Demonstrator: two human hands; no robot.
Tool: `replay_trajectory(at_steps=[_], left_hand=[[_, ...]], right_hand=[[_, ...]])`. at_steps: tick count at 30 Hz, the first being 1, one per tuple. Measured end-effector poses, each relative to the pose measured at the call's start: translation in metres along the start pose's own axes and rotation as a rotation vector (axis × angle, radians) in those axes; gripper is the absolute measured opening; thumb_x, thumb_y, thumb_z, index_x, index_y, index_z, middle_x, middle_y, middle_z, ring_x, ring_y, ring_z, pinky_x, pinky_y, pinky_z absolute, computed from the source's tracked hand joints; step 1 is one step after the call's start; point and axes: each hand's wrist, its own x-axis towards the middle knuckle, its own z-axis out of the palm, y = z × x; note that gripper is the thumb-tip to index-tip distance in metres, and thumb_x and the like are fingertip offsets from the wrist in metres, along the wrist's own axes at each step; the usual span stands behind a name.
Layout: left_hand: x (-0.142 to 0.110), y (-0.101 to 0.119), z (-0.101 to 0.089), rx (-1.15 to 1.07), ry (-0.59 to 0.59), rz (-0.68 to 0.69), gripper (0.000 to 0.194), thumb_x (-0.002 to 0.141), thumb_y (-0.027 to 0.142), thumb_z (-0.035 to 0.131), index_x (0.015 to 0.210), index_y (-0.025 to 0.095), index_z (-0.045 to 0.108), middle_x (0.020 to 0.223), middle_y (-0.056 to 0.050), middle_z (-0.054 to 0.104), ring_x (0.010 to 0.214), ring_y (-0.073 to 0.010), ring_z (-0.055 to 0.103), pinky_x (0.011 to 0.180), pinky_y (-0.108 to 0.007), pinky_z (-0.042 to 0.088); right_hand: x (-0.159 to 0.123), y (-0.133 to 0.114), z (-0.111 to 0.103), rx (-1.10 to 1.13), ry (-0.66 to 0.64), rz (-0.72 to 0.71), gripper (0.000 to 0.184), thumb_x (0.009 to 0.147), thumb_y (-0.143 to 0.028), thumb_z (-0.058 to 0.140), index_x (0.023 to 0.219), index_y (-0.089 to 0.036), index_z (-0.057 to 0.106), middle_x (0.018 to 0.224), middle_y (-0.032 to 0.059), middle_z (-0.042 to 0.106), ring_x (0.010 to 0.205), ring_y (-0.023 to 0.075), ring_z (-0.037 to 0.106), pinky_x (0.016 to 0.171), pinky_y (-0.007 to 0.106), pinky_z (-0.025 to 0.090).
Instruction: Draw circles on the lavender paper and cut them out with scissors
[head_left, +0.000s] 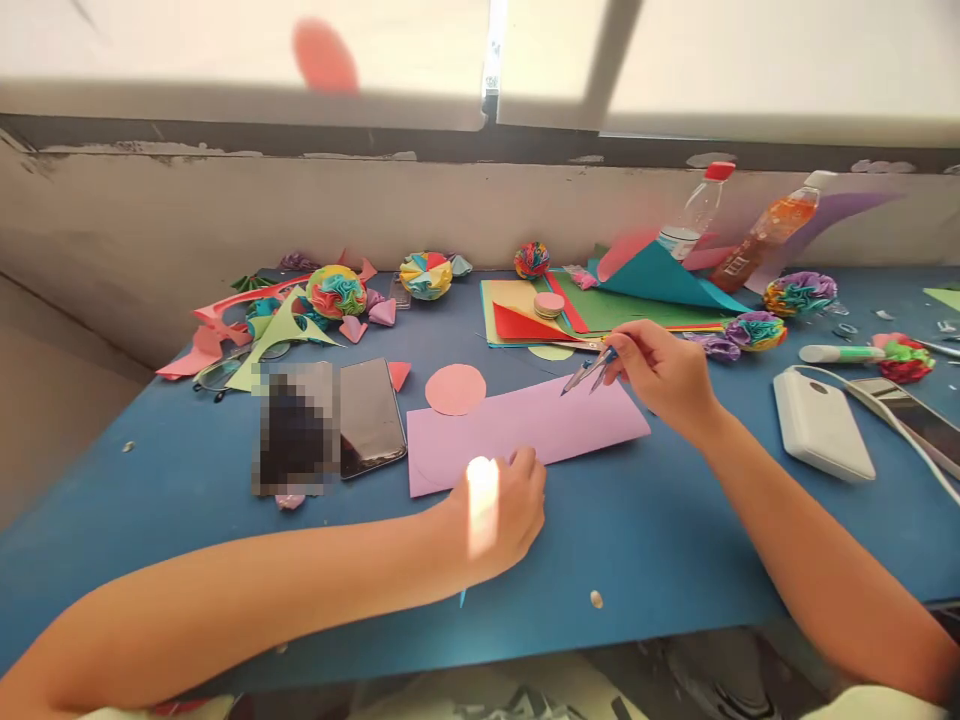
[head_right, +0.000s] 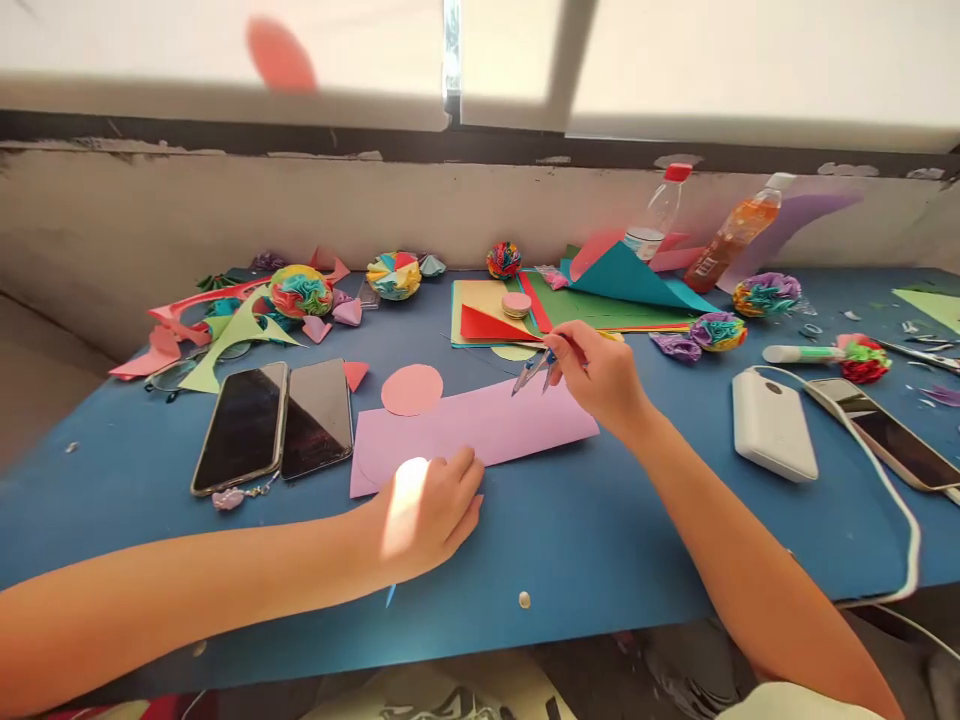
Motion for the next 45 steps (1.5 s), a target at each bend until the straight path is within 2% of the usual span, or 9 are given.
replay_trajectory(at_steps=[2,4,8,13,25,30,33,39,45], left_hand=[[0.017,0.013,-0.002,0.034,0.006,0.006,0.021,0.087,0.023,0.050,0.096,0.013,0.066,0.085,-0.011,0.058,0.061,-0.0153,0.048,0.043,-0.026,0.024],[0.031,0.025,0.000,0.064,0.053,0.044,0.027,0.088,0.024,0.050,0.105,0.012,0.067,0.100,-0.015,0.061,0.061,-0.0150,0.050,0.044,-0.026,0.024],[0.043,0.035,0.012,0.108,0.150,0.082,0.036,0.093,0.025,0.040,0.116,0.010,0.064,0.124,-0.022,0.056,0.063,-0.0158,0.053,0.046,-0.029,0.027],[0.041,0.033,0.016,0.066,0.143,0.010,0.047,0.096,0.029,0.029,0.126,0.006,0.056,0.121,-0.020,0.059,0.060,-0.0156,0.053,0.046,-0.031,0.032],[0.043,0.033,0.019,0.058,0.144,0.037,0.047,0.097,0.027,0.024,0.120,0.006,0.060,0.118,-0.018,0.059,0.057,-0.0150,0.051,0.044,-0.031,0.028],[0.043,0.033,0.022,0.043,0.172,0.040,0.048,0.097,0.027,0.023,0.117,0.006,0.061,0.116,-0.017,0.060,0.056,-0.0148,0.050,0.044,-0.032,0.026],[0.042,0.032,0.024,0.040,0.177,0.049,0.048,0.097,0.027,0.023,0.116,0.006,0.062,0.117,-0.017,0.060,0.055,-0.0141,0.050,0.044,-0.031,0.026],[0.042,0.033,0.021,0.063,0.154,0.044,0.048,0.097,0.027,0.024,0.121,0.006,0.060,0.126,-0.019,0.057,0.055,-0.0138,0.051,0.045,-0.031,0.028],[0.043,0.033,0.018,0.046,0.117,0.047,0.049,0.097,0.027,0.024,0.122,0.006,0.060,0.127,-0.018,0.057,0.058,-0.0156,0.053,0.045,-0.032,0.029]], right_hand=[[-0.005,0.004,-0.002,-0.014,-0.009,-0.013,0.025,0.094,-0.042,0.042,0.086,-0.022,0.056,0.053,-0.0026,0.063,0.051,0.0141,0.063,0.057,0.025,0.048],[-0.008,0.008,-0.003,-0.034,-0.029,-0.035,0.023,0.094,-0.039,0.043,0.086,-0.022,0.056,0.053,-0.0024,0.063,0.053,0.0146,0.063,0.060,0.026,0.048],[-0.010,0.015,-0.003,0.004,-0.121,-0.071,0.021,0.094,-0.036,0.044,0.085,-0.021,0.055,0.058,-0.0011,0.065,0.055,0.0145,0.063,0.063,0.027,0.049],[-0.014,0.013,-0.002,0.033,-0.144,-0.090,0.017,0.093,-0.036,0.046,0.093,-0.021,0.056,0.058,-0.0025,0.064,0.053,0.0141,0.062,0.058,0.025,0.047],[-0.020,0.010,0.004,-0.068,-0.079,-0.098,0.018,0.093,-0.038,0.046,0.092,-0.023,0.057,0.063,-0.0012,0.066,0.057,0.0146,0.065,0.062,0.026,0.050],[-0.022,0.009,0.002,-0.105,-0.078,-0.188,0.022,0.095,-0.036,0.044,0.094,-0.022,0.061,0.067,0.0003,0.067,0.060,0.0143,0.066,0.063,0.026,0.051],[-0.020,0.009,-0.001,-0.080,-0.082,-0.242,0.021,0.093,-0.030,0.045,0.094,-0.020,0.063,0.076,0.0024,0.070,0.065,0.0153,0.067,0.063,0.027,0.053],[-0.017,0.014,0.001,0.043,-0.033,-0.173,0.014,0.088,-0.029,0.054,0.098,-0.029,0.065,0.085,0.0000,0.072,0.078,0.0209,0.070,0.072,0.036,0.057],[-0.018,0.011,0.003,0.013,0.023,-0.192,0.011,0.089,-0.028,0.054,0.089,-0.030,0.065,0.084,-0.0006,0.071,0.074,0.0199,0.068,0.069,0.037,0.057]])
